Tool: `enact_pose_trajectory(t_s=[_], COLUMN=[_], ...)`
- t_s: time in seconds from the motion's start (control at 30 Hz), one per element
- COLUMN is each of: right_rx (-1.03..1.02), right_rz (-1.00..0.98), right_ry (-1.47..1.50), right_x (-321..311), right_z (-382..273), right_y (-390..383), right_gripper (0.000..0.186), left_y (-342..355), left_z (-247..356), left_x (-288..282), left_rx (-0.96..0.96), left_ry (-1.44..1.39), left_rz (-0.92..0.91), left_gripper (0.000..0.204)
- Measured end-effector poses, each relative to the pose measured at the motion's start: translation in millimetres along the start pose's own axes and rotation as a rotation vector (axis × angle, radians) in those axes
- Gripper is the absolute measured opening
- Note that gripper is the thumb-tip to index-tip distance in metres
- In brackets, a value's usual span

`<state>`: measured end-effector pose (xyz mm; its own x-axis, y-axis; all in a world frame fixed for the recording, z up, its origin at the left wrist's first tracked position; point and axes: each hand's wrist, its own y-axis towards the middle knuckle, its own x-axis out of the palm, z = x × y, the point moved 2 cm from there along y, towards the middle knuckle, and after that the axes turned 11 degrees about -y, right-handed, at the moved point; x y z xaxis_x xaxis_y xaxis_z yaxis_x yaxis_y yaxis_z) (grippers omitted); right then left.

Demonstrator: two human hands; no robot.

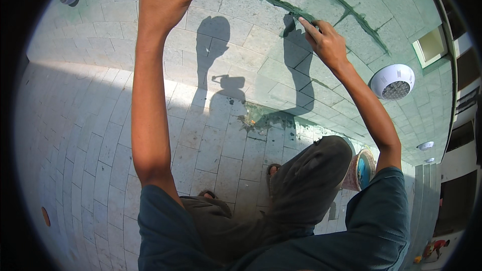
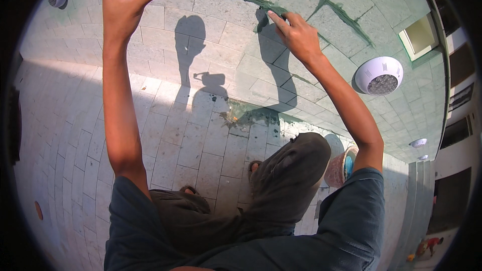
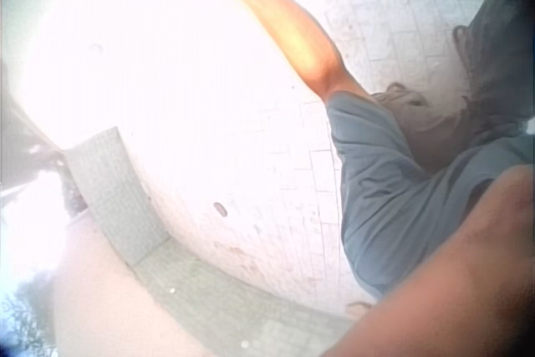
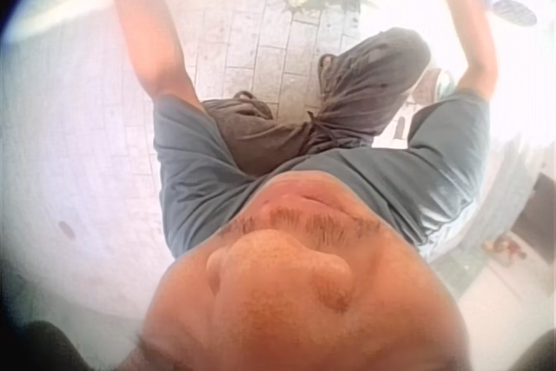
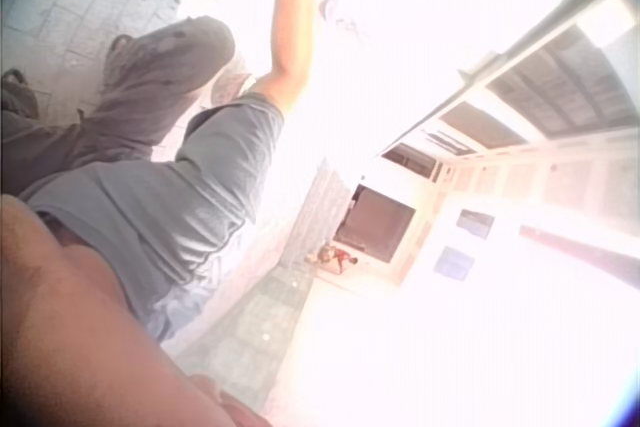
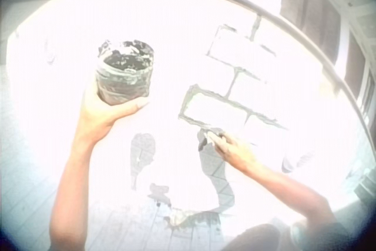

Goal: The person applies green grout to the gaps between tiles on a swimming pool wall by picking up small amounts with a scraper and pressing it into the joints.

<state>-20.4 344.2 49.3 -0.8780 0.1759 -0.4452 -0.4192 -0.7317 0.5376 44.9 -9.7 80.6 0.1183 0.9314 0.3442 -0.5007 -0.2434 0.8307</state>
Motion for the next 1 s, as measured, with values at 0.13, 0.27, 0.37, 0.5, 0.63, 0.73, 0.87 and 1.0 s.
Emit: enact_pose_trajectory(t_s=[0.13, 0.27, 0.37, 0.5, 0.63, 0.73, 0.87, 1.0], right_rx=[0.018, 0.067, 0.052, 0.054, 0.051, 0.041, 0.047, 0.089], right_rz=[0.118, 0.179, 0.190, 0.155, 0.087, 0.028, 0.001, 0.024], right_ry=[0.101, 0.199, 0.138, 0.097, 0.058, 0.005, -0.015, 0.050], right_x=[0.8, 15.8, 21.3, 29.5, 34.3, 31.9, 27.6, 16.7], right_z=[-12.4, -18.1, -25.8, -22.9, -10.9, 4.1, 16.1, 14.9], right_y=[17.1, 34.5, 43.6, 36.8, 16.4, -4.4, -23.9, -28.3], right_gripper=[0.048, 0.046, 0.046, 0.046, 0.048, 0.049, 0.049, 0.052], left_y=[-0.6, -1.9, -2.0, -4.7, -3.2, -5.7, -6.2, -5.8], left_z=[-1.7, 0.9, -4.2, -2.1, -12.0, -14.9, -15.8, -5.0], left_x=[2.4, 10.4, 8.3, 14.5, 6.5, 6.7, 5.1, 7.5], left_rx=[0.027, -0.032, 0.009, -0.016, -0.048, -0.036, -0.048, -0.079], left_ry=[-0.009, 0.012, 0.015, 0.026, 0.002, 0.000, 0.025, 0.034], left_rz=[-0.005, -0.009, -0.012, -0.028, -0.062, -0.026, -0.003, -0.005], left_gripper=[0.062, 0.064, 0.066, 0.066, 0.065, 0.064, 0.064, 0.064])
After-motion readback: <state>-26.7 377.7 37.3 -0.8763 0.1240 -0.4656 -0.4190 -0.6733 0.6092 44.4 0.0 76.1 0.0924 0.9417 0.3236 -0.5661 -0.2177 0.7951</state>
